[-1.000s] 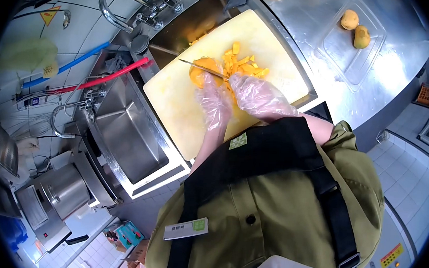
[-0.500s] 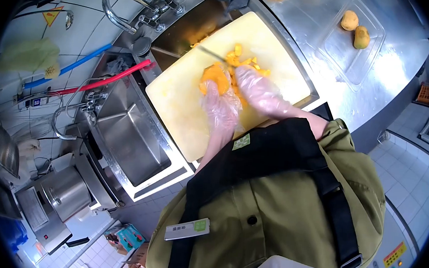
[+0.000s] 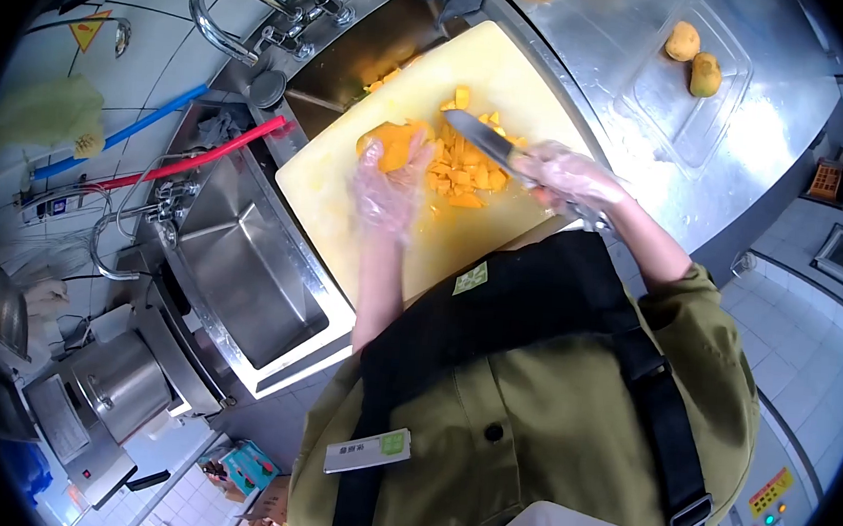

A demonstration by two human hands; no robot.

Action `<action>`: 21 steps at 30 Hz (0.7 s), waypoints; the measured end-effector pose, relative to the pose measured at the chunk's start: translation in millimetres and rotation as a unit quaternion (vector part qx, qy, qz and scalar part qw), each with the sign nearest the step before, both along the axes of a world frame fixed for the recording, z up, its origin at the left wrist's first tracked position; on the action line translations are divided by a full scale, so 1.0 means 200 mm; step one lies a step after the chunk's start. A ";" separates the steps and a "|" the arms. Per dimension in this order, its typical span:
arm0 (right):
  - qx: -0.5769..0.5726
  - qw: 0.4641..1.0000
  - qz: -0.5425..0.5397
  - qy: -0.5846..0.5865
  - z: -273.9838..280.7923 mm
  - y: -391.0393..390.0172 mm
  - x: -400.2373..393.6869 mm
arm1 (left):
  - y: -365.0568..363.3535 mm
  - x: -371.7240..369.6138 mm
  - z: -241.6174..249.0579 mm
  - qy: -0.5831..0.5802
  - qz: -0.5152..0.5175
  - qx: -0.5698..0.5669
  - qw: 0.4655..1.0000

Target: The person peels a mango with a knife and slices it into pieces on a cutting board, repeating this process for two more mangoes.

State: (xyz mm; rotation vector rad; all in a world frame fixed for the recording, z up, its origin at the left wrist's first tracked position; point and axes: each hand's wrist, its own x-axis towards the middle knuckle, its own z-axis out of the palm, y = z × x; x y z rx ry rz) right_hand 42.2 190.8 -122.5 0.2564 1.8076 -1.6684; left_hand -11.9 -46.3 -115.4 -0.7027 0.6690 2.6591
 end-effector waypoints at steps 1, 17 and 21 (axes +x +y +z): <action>0.028 0.999 -0.017 -0.019 0.01 0.03 0.02 | -0.05 -0.03 -0.03 0.006 -0.042 -0.038 0.998; 0.364 0.917 0.048 0.158 0.00 0.17 0.01 | -0.46 -0.64 -0.01 0.193 -0.219 -0.404 0.867; 0.406 0.800 0.223 0.381 -0.06 0.15 0.11 | -0.41 -0.87 0.01 0.125 -0.411 -0.777 0.460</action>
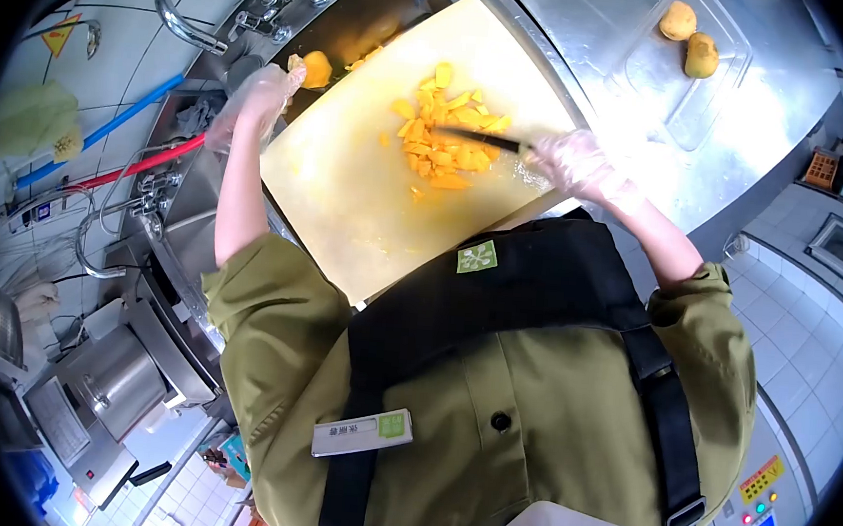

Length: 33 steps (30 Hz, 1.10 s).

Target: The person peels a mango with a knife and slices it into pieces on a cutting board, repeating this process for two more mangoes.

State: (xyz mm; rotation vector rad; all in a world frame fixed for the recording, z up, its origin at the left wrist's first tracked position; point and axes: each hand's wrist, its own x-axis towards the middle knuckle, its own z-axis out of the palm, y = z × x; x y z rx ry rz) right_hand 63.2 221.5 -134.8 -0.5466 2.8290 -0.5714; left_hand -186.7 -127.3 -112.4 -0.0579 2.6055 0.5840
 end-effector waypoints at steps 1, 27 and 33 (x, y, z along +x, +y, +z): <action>0.001 1.000 0.022 0.008 0.01 -0.04 0.02 | 0.05 -0.01 0.01 0.087 -0.090 -0.085 0.989; -0.137 0.978 -0.020 0.154 -0.51 -0.15 0.04 | 2.95 0.77 0.11 -0.023 -0.251 0.068 0.965; -0.134 0.980 -0.013 0.145 -0.53 -0.17 0.04 | 2.87 0.76 0.00 -0.125 -0.131 0.335 0.925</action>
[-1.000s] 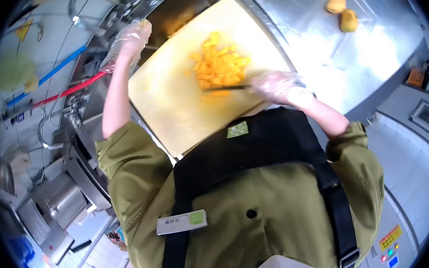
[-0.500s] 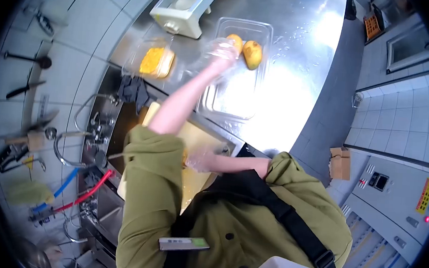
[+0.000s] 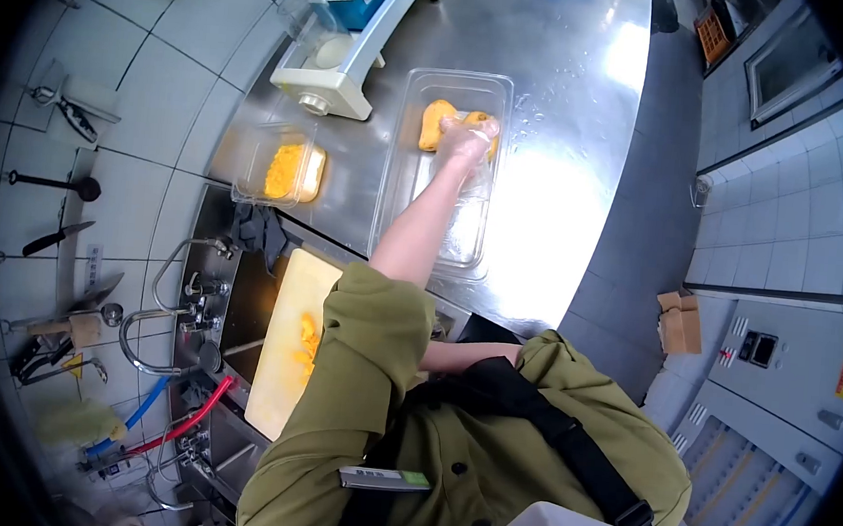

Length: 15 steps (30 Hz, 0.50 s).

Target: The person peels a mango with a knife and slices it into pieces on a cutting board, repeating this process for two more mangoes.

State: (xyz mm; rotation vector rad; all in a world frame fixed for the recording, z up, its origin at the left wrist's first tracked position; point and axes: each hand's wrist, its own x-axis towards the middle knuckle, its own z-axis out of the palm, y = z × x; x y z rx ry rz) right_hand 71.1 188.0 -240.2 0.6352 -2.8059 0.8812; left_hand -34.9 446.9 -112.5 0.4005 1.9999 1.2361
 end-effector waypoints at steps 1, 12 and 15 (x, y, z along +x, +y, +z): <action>0.001 1.000 0.001 -0.001 0.00 -0.01 0.00 | 0.00 -0.02 -0.03 -0.092 0.015 0.085 0.992; 0.132 0.981 0.000 -0.145 0.12 0.04 -0.05 | -1.66 -0.04 0.49 -0.448 0.005 0.508 0.736; 0.075 0.978 0.015 -0.194 0.23 0.04 -0.09 | -2.34 0.13 0.46 -0.340 0.155 0.573 0.729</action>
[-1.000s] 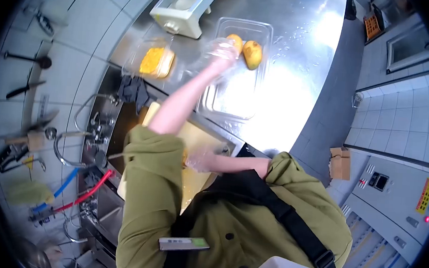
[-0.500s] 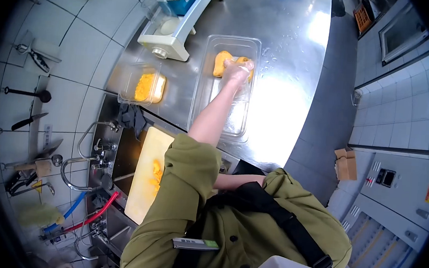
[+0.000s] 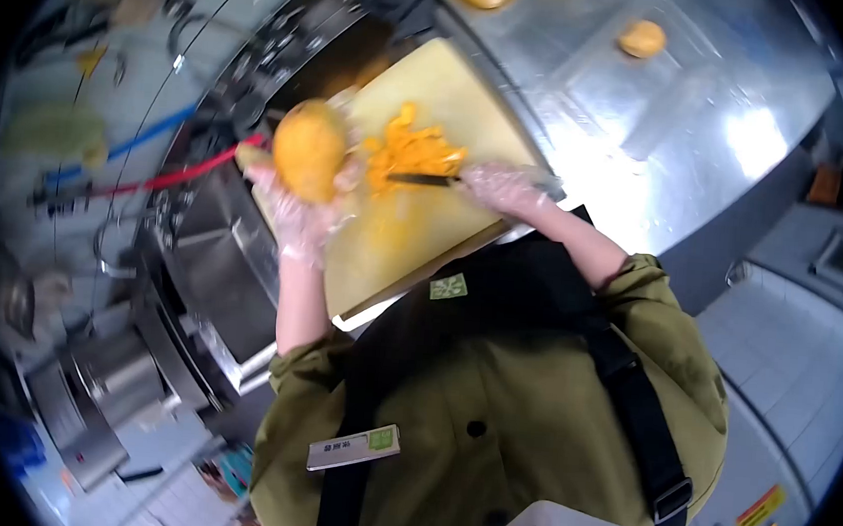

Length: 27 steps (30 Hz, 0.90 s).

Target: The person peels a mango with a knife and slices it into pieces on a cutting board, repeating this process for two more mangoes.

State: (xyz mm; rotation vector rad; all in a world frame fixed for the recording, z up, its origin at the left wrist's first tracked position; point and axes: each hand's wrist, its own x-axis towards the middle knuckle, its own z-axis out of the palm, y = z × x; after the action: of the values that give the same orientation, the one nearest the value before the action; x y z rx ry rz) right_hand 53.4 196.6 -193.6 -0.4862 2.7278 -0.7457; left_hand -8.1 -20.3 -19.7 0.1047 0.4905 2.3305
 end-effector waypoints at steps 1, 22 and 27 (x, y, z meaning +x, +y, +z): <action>0.016 0.999 0.026 -0.039 0.04 0.00 -0.01 | -0.18 0.08 -0.01 -0.001 0.101 -0.061 0.993; -0.265 0.960 0.061 -0.073 0.76 -0.75 -0.21 | -0.69 0.28 -0.43 0.048 0.346 -0.285 0.893; -0.152 0.988 0.040 -0.009 0.84 -0.73 -0.21 | -0.65 0.24 -0.36 0.039 0.343 -0.308 0.886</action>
State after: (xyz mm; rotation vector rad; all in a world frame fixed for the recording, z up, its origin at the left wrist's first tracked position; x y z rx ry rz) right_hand 10.6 50.3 -25.3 -0.6449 2.5688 -1.1454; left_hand 38.9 -151.0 -91.6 -0.3363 1.4811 2.7012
